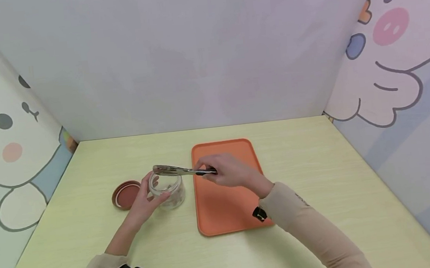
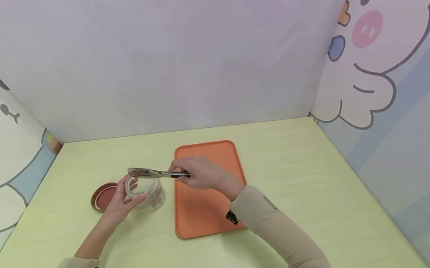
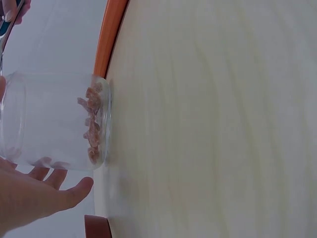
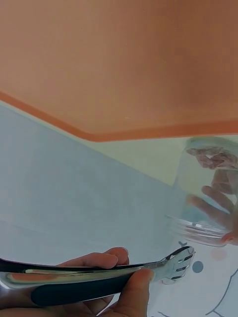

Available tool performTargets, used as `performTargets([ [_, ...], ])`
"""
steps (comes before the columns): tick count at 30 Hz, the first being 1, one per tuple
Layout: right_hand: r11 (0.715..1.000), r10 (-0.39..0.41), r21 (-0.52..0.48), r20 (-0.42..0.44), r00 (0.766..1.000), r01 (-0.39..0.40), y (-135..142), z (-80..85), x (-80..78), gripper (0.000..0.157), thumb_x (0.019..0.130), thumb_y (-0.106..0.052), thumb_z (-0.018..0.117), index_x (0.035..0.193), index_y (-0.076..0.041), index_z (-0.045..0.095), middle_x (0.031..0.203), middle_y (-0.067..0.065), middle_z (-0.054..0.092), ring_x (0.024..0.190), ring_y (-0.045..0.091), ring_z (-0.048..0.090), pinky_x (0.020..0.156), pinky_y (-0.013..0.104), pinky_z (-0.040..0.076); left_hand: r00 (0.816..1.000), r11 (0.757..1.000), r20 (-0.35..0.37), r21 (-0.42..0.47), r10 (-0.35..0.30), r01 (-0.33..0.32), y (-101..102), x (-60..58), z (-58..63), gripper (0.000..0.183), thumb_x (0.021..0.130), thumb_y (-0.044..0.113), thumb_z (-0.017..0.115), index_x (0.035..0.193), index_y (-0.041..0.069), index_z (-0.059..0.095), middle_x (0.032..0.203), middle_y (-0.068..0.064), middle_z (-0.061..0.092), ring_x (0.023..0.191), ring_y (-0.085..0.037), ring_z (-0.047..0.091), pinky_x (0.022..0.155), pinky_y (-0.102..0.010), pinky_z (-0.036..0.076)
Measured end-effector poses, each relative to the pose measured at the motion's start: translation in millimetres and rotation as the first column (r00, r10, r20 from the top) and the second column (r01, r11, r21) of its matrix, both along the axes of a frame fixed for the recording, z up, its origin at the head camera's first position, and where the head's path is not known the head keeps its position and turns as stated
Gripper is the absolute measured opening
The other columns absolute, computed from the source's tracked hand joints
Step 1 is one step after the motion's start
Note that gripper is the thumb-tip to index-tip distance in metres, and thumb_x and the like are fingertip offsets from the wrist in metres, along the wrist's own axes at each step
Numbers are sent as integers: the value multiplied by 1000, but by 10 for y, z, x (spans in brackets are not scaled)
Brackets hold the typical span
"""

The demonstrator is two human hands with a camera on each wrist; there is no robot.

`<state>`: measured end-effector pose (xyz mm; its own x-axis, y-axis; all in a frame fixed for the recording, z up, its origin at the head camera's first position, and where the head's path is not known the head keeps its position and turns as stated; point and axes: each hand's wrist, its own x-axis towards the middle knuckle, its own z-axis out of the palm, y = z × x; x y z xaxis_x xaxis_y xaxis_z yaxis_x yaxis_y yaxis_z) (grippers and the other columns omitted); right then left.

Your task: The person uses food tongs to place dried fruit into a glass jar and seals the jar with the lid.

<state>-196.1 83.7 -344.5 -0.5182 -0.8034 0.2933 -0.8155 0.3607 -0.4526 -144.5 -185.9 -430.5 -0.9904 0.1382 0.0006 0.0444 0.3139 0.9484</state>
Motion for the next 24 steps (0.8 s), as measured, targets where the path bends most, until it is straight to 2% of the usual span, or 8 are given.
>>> performTargets([
  [6,1000,6,9,25,1000,-6,-10,-6,19,24,83,-5,55,105,-15,58,65,-9,48,45,5,34,45,19,30,1000,1000,1,-3,1,-1,5,0,2,80,82,29,63,140,17,11,140,-15,22,127,-33,19,95,-57,20],
  [11,1000,-5,-21,47,999,6,25,-28,20,23,83,-6,57,104,-15,57,62,-8,47,45,6,32,44,19,28,1000,1000,-10,-4,1,-1,2,2,5,79,82,28,64,140,16,12,140,-17,22,126,-34,20,94,-58,21],
  [17,997,-51,-57,64,997,54,98,-78,5,24,82,-6,59,105,-14,57,61,-7,46,46,6,33,45,20,29,1000,1000,-5,-7,4,-4,6,10,26,79,82,27,64,140,16,12,139,-17,23,126,-33,20,95,-57,21],
  [24,986,-129,-102,41,991,132,200,-201,14,32,82,-14,63,112,-11,54,66,-7,47,48,7,37,46,23,34,1000,1000,-4,-6,6,-6,18,31,55,79,83,23,63,140,13,10,139,-19,23,126,-34,20,94,-57,22],
])
